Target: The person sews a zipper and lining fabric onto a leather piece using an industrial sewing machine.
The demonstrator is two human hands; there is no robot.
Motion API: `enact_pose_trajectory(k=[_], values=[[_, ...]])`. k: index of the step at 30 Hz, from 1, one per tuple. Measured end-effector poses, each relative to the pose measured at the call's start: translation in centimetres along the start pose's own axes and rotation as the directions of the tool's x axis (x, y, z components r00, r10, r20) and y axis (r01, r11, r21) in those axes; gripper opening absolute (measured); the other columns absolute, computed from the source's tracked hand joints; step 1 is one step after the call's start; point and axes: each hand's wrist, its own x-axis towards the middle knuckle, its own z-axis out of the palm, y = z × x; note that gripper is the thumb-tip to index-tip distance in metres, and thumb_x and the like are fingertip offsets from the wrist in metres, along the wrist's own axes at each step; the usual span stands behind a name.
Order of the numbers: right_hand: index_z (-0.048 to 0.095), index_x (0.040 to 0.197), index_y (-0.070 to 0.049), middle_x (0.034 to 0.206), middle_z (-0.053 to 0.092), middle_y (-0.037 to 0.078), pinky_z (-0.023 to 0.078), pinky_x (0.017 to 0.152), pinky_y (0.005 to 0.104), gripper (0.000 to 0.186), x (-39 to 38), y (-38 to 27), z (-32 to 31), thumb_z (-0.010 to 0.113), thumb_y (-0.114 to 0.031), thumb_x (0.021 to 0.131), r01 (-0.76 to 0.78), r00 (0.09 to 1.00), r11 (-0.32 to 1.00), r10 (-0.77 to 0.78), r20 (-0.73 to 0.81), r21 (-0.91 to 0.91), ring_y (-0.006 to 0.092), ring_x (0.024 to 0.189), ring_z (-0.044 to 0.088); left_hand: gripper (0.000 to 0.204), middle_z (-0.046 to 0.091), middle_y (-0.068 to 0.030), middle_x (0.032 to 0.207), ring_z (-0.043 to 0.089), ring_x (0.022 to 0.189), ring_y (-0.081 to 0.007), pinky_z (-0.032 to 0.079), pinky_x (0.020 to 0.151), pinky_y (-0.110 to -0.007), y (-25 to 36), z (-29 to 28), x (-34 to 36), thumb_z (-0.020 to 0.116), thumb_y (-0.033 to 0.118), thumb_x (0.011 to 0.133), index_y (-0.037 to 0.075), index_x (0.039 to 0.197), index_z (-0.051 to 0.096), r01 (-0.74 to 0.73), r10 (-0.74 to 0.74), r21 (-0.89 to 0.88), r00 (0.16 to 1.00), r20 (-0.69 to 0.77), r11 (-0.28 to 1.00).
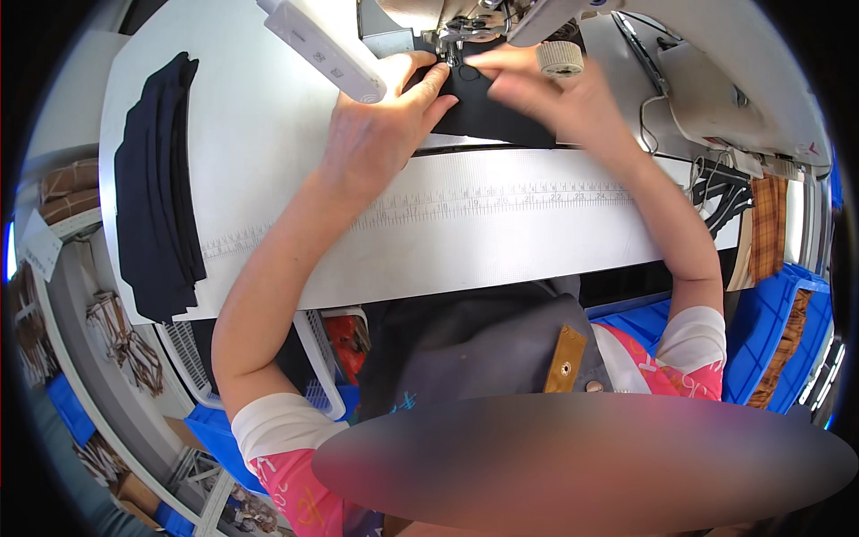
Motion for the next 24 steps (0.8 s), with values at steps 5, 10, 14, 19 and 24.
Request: enact_pose_trajectory(k=[5, 10, 14, 19, 24], values=[[0.07, 0.108, -0.014, 0.093, 0.069, -0.001, 0.05, 0.072, 0.0301, 0.027, -0.36, -0.55, 2.12, 0.07, -0.022, 0.083, 0.241, 0.924, 0.473, -0.379, 0.051, -0.848, 0.0189, 0.085, 0.059, 0.024, 0.068, -0.0022, 0.099, 0.066, 0.083, -0.0199, 0.052, 0.067, -0.033, -0.23, 0.22, -0.17, 0.077, 0.015, 0.078, 0.006, 0.1, 0.072, -0.013, 0.013, -0.009, 0.999, -0.048, 1.0], [0.072, 0.105, -0.013, 0.093, 0.069, -0.001, 0.05, 0.072, 0.0296, 0.024, -0.27, -0.24, 2.17, 0.07, -0.022, 0.082, 0.216, 0.927, 0.513, -0.375, 0.01, -0.831, 0.0187, 0.084, 0.059, 0.025, 0.069, -0.0045, 0.103, 0.066, 0.086, -0.0232, 0.053, 0.074, -0.033, -0.03, -0.1, 0.02, 0.076, 0.015, 0.08, 0.008, 0.103, 0.073, 0.027, -0.027, -0.043, 1.0, -0.005, 0.999], [0.072, 0.104, -0.014, 0.092, 0.069, 0.0, 0.051, 0.072, 0.0298, 0.023, -0.18, -0.39, 2.04, 0.07, -0.022, 0.082, 0.208, 0.936, 0.516, -0.352, 0.015, -0.831, 0.0195, 0.085, 0.06, 0.025, 0.069, -0.0059, 0.107, 0.066, 0.09, -0.0249, 0.053, 0.08, -0.033, 0.06, -0.06, 0.07, 0.075, 0.013, 0.082, 0.01, 0.106, 0.073, 0.071, -0.07, -0.059, 0.997, 0.027, 0.996], [0.072, 0.104, -0.013, 0.091, 0.069, 0.0, 0.051, 0.072, 0.0299, 0.024, 0.06, -0.64, 2.02, 0.071, -0.021, 0.081, 0.224, 0.927, 0.522, -0.375, 0.014, -0.823, 0.0196, 0.086, 0.06, 0.025, 0.069, -0.003, 0.098, 0.066, 0.081, -0.0224, 0.053, 0.068, -0.033, -0.49, 0.45, -0.06, 0.078, 0.015, 0.077, 0.009, 0.101, 0.073, -0.027, 0.028, 0.014, 0.998, -0.059, 1.0], [0.072, 0.105, -0.014, 0.092, 0.068, -0.001, 0.052, 0.072, 0.0295, 0.025, 0.09, -0.43, 1.87, 0.071, -0.021, 0.081, 0.218, 0.927, 0.499, -0.374, 0.018, -0.839, 0.0182, 0.088, 0.06, 0.024, 0.07, -0.0024, 0.1, 0.067, 0.08, -0.0223, 0.054, 0.066, -0.034, -0.53, 0.59, 0.13, 0.077, 0.015, 0.079, 0.009, 0.101, 0.073, -0.034, 0.035, 0.012, 0.996, -0.077, 0.999]])
